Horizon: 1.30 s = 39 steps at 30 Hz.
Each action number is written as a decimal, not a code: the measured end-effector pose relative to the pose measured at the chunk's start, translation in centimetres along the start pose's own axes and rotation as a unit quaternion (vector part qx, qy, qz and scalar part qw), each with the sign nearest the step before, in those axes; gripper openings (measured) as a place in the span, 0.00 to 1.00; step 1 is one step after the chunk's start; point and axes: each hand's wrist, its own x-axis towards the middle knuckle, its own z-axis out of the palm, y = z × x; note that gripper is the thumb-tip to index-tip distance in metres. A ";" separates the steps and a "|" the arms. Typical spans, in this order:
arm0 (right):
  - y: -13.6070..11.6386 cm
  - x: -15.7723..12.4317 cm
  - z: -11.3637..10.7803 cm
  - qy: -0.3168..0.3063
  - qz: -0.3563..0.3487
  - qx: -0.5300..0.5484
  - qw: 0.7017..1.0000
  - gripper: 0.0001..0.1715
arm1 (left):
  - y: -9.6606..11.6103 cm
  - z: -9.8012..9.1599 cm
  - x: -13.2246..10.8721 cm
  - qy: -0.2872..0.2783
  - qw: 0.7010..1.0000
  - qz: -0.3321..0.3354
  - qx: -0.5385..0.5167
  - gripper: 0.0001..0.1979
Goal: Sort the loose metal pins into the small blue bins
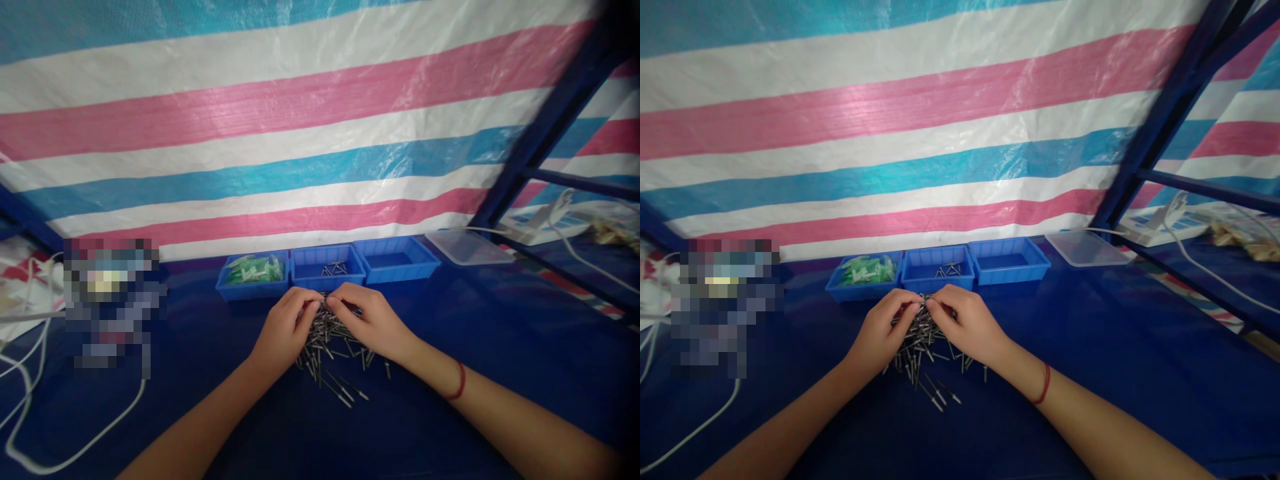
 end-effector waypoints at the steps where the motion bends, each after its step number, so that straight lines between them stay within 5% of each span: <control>1: 0.0 0.0 0.1 -0.006 0.002 0.003 1.000 0.14 | -0.1 -0.1 0.0 0.006 1.000 -0.001 -0.009 0.08; 9: 0.2 -0.2 0.7 -0.012 0.021 0.022 0.999 0.08 | 0.3 -0.3 0.0 -0.016 0.999 -0.001 -0.038 0.09; 19: -0.1 -0.3 0.9 -0.023 0.029 0.040 0.999 0.09 | -0.1 0.2 -0.1 0.002 0.984 -0.121 -0.128 0.08; 30: 0.4 -0.3 1.3 0.018 0.097 0.142 0.985 0.10 | -0.3 0.2 0.1 0.012 0.988 -0.096 -0.124 0.08; 39: 0.0 0.6 0.0 0.086 0.004 0.018 0.996 0.10 | -0.4 0.6 -0.2 -0.011 0.991 -0.096 -0.088 0.11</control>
